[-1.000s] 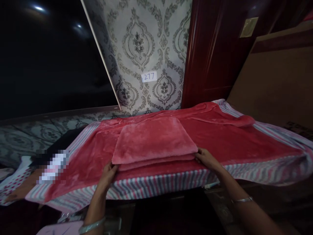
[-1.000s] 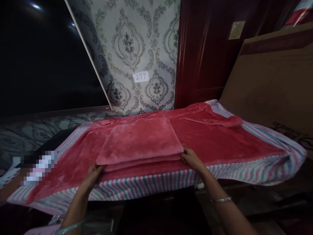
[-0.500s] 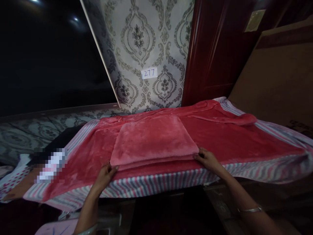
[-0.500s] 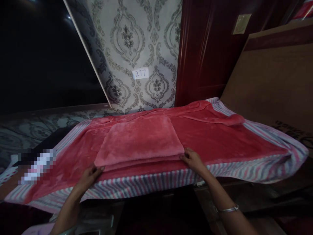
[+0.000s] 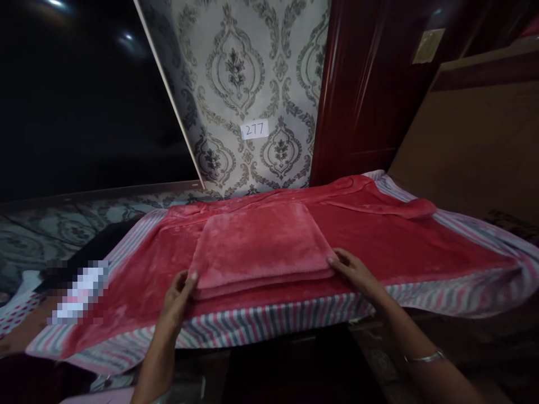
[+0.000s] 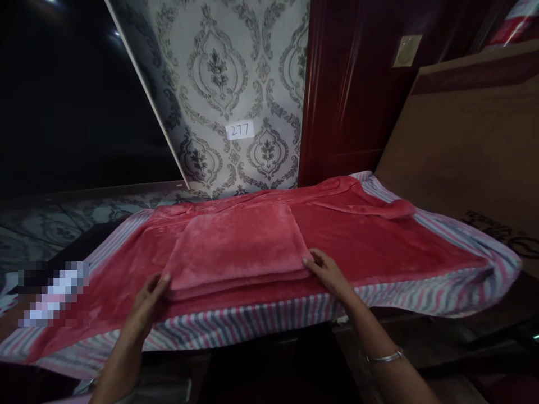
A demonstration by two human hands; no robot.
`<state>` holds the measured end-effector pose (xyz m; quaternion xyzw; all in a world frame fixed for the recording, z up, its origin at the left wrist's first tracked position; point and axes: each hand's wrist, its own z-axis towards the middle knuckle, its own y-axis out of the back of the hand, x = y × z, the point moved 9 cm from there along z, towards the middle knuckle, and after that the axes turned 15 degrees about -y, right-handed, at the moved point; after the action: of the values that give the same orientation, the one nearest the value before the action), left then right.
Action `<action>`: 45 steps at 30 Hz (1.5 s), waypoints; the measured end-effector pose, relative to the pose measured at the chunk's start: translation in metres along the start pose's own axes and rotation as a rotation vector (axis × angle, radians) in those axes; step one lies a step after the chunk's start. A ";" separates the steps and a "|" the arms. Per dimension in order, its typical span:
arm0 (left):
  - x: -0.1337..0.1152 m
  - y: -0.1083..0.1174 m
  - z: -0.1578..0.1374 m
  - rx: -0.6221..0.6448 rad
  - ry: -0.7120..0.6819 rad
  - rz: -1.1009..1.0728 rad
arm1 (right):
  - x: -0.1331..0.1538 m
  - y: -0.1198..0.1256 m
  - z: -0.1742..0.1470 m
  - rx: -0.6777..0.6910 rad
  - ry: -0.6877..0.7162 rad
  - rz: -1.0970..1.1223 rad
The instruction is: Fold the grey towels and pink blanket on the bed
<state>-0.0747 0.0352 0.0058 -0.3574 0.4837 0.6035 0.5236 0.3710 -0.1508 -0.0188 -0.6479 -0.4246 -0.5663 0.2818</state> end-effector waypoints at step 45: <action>-0.017 -0.142 0.051 0.594 -0.444 1.225 | 0.038 -0.136 0.073 -0.164 0.338 -1.230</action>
<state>0.0712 0.0767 0.0059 0.2675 0.6232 0.6903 0.2520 0.2888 -0.0147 -0.0121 -0.2072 -0.6237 -0.7493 -0.0818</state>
